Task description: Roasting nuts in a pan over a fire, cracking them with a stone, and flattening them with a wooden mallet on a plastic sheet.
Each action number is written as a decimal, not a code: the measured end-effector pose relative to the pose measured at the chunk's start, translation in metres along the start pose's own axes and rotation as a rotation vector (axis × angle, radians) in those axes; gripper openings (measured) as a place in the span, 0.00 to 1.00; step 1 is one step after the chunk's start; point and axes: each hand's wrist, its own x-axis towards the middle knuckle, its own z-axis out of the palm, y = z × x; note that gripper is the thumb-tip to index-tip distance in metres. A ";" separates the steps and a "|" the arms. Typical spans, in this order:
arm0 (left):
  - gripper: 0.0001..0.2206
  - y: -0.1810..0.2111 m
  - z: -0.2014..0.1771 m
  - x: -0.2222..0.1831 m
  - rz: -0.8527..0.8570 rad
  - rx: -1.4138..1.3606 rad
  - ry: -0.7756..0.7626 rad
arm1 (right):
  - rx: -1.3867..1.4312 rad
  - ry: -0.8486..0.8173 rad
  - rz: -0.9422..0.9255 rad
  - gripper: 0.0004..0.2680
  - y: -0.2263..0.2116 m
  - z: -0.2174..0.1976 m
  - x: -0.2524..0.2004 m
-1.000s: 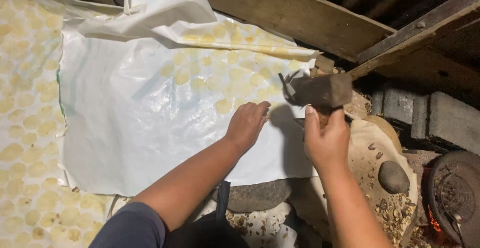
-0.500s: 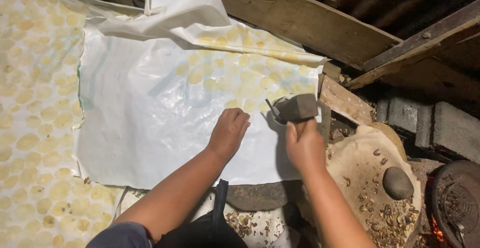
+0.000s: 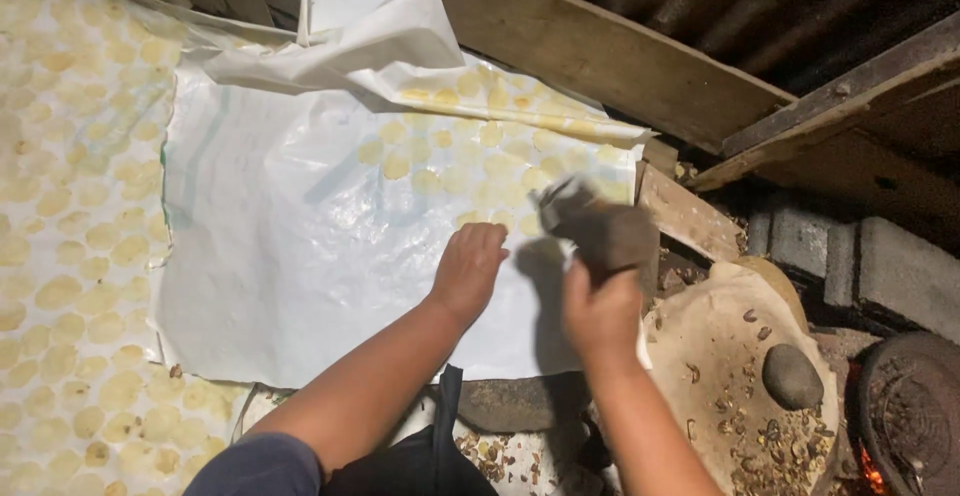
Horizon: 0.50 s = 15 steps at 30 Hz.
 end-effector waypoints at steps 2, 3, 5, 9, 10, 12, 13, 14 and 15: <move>0.10 -0.007 -0.015 -0.012 -0.056 0.016 -0.025 | -0.235 -0.145 0.191 0.15 0.012 0.027 -0.011; 0.08 -0.010 -0.021 -0.016 -0.054 -0.005 -0.039 | -0.288 -0.296 0.260 0.16 0.011 0.028 -0.011; 0.07 -0.016 -0.033 -0.019 -0.091 -0.002 -0.028 | -0.336 -0.472 0.282 0.17 0.008 0.022 0.011; 0.07 -0.017 -0.035 -0.030 -0.040 -0.022 -0.009 | -0.305 -0.353 0.262 0.18 -0.006 -0.008 0.017; 0.06 -0.020 -0.037 -0.036 -0.040 -0.066 -0.045 | -0.305 -0.270 0.233 0.18 -0.015 -0.010 0.011; 0.06 -0.024 -0.039 -0.040 -0.053 -0.091 -0.044 | -0.339 -0.316 0.243 0.17 -0.007 0.019 -0.002; 0.06 -0.025 -0.040 -0.039 -0.055 -0.119 -0.042 | -0.373 -0.350 0.256 0.15 -0.003 0.032 -0.006; 0.06 -0.026 -0.041 -0.036 -0.040 -0.113 -0.029 | -0.369 -0.332 0.249 0.15 -0.001 0.032 0.001; 0.06 -0.026 -0.042 -0.035 -0.048 -0.118 -0.029 | -0.369 -0.387 0.253 0.16 0.002 0.032 0.009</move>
